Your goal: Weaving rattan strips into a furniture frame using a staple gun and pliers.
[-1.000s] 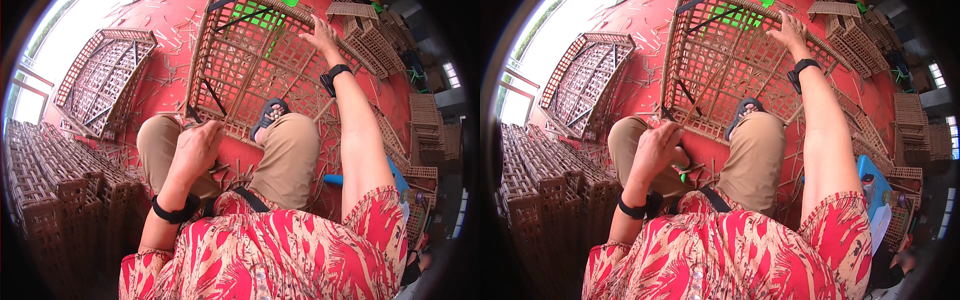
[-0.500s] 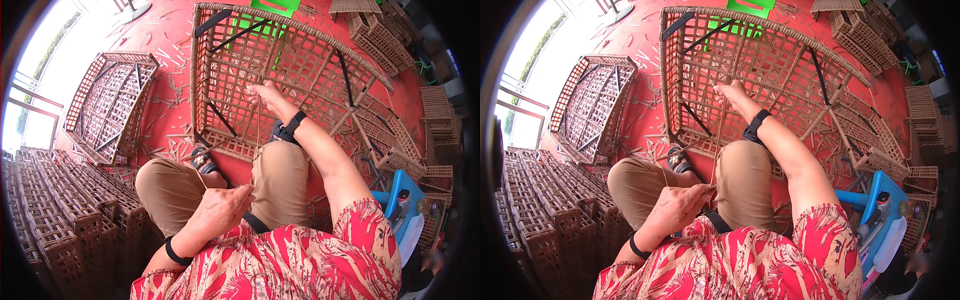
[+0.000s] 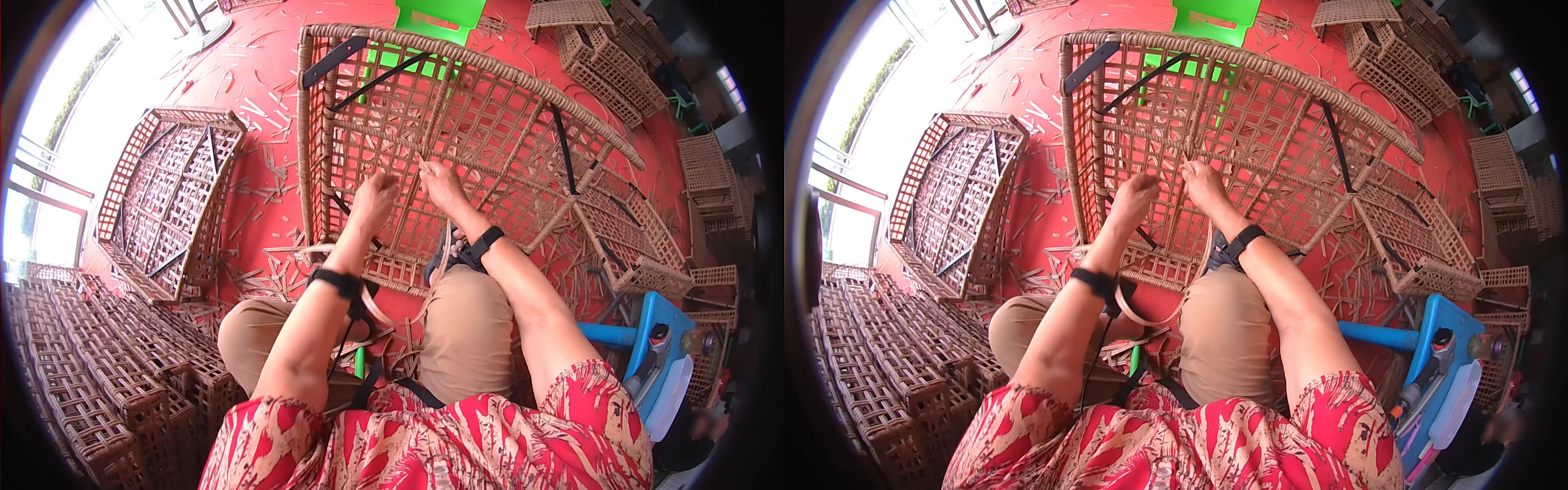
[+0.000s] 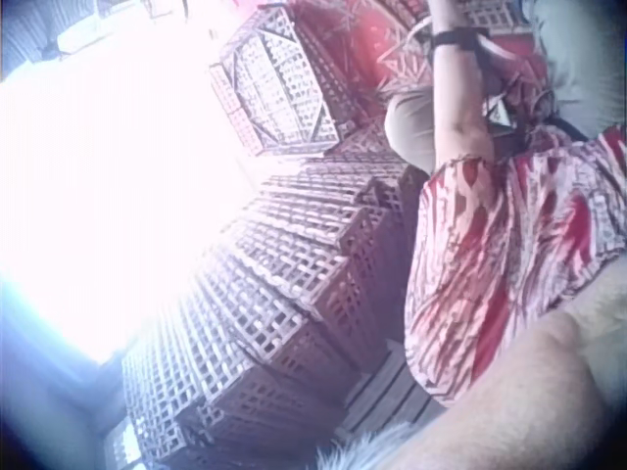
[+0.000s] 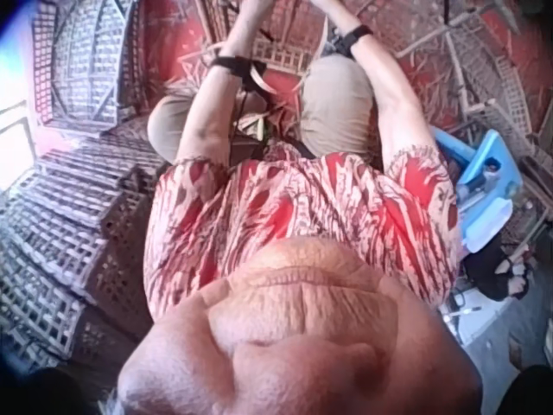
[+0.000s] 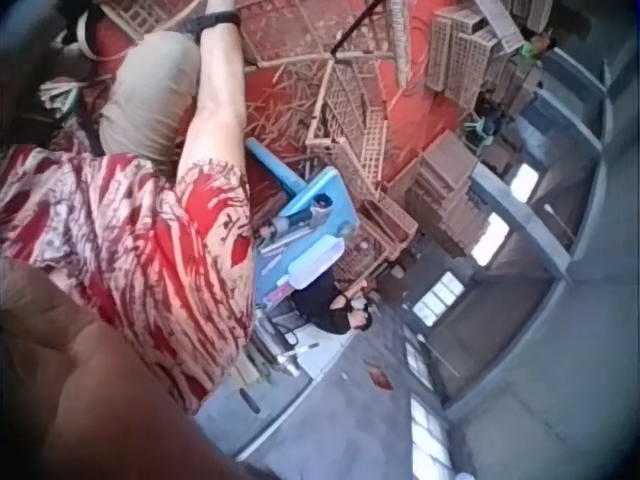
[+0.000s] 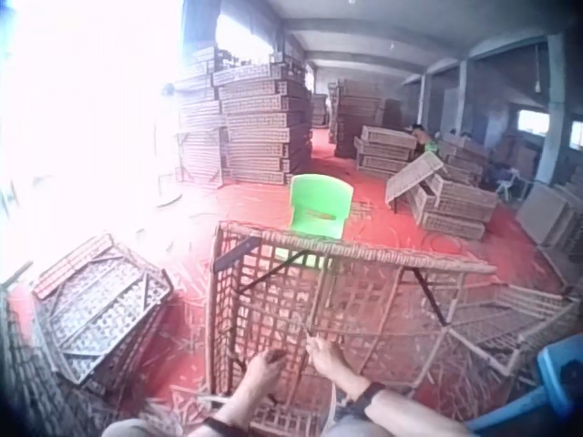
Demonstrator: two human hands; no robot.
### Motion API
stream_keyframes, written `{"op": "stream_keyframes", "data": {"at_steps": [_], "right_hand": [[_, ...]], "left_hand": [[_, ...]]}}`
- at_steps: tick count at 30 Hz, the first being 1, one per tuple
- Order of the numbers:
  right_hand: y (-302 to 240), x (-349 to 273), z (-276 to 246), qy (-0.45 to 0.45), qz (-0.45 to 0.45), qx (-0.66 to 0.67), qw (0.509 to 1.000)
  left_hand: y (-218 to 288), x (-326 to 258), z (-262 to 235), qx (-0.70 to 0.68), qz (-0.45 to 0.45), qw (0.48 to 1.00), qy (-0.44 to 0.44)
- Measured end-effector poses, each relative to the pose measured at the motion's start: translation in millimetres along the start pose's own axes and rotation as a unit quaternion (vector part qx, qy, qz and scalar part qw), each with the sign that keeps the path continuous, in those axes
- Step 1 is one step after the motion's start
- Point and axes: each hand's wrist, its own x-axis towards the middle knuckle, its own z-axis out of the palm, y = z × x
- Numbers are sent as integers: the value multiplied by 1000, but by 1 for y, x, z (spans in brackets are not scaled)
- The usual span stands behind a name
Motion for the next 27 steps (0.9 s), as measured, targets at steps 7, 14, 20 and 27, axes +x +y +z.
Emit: {"op": "stream_keyframes", "data": {"at_steps": [7, 14, 20, 27], "right_hand": [[8, -7, -8, -6, -27, 2, 1000], [53, 3, -24, 98, 19, -21, 995], [81, 37, 23, 265, 1, 103, 959], [76, 54, 45, 226, 149, 227, 935]], "left_hand": [[-48, 78, 78, -123, -11, 992, -41], [-24, 66, 77, -382, -45, 915, -123], [-25, 67, 70, -360, -67, 921, -132], [-41, 82, 46, -342, -78, 917, -191]]}}
